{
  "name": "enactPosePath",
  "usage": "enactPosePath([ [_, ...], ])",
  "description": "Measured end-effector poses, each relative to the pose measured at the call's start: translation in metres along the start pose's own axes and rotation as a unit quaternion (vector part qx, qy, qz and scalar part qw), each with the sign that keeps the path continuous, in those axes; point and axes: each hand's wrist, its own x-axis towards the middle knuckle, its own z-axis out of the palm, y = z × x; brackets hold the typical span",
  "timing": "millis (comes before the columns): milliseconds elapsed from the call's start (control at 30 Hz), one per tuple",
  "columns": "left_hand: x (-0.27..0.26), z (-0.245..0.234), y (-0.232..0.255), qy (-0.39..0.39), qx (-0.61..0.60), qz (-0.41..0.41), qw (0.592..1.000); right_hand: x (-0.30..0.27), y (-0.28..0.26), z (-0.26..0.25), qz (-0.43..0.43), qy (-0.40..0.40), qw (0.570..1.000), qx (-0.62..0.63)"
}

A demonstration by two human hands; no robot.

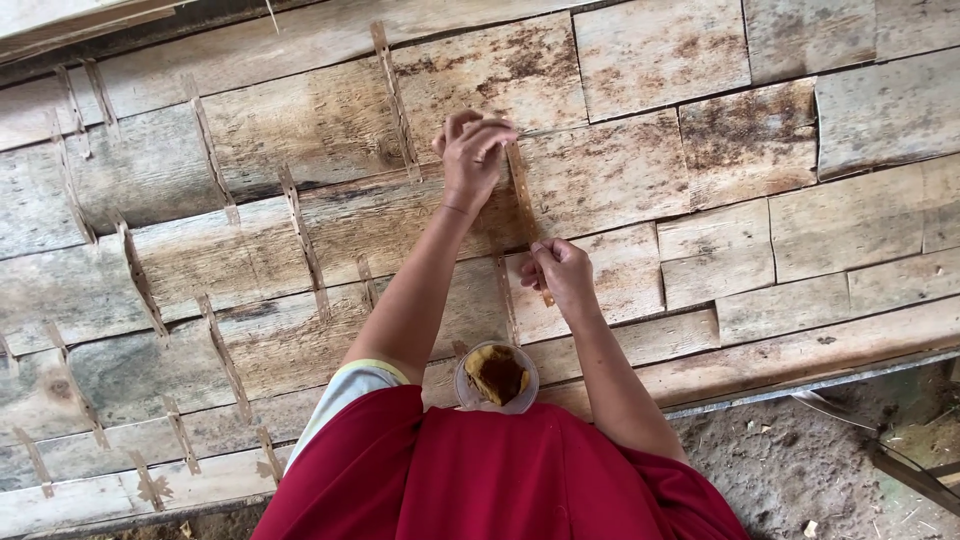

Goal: The person repeatedly applies a brown paste from a small container onto thin wooden strips laid on a wooden workbench, then presses each strip down with both hands. The person uses a red utility knife to trim or adjust the strips as needed.

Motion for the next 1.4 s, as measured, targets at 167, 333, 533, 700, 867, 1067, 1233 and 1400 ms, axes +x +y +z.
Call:
enactPosePath([
  [167, -0.001, -0.013, 0.014, -0.064, 0.084, 0.06, 0.993, 0.002, 0.002, 0.001, -0.002, 0.004, 1.0, -0.007],
  [333, -0.011, -0.008, 0.017, -0.098, 0.185, 0.086, 0.974, 0.002, 0.001, 0.001, 0.012, -0.01, 1.0, 0.008],
  [533, -0.012, -0.012, 0.041, -0.168, 0.244, -0.012, 0.955, -0.003, -0.007, -0.003, 0.02, -0.022, 1.0, 0.002],
  [700, -0.01, -0.016, 0.046, -0.23, 0.266, -0.047, 0.935, 0.001, -0.008, -0.004, 0.034, -0.034, 0.999, -0.025],
  [867, -0.009, -0.028, 0.053, -0.289, 0.262, -0.05, 0.919, -0.002, -0.012, -0.004, 0.034, -0.031, 0.998, -0.03],
  [1067, -0.005, -0.041, 0.055, -0.355, 0.262, -0.031, 0.897, -0.006, -0.018, 0.001, 0.019, -0.012, 0.998, -0.061],
  [1233, -0.005, -0.044, 0.053, -0.385, 0.262, -0.02, 0.885, 0.005, -0.002, 0.005, 0.003, 0.002, 0.993, -0.121],
  [1400, -0.011, -0.038, 0.05, -0.365, 0.26, -0.004, 0.894, -0.007, -0.022, 0.005, 0.028, 0.008, 0.993, -0.119],
])
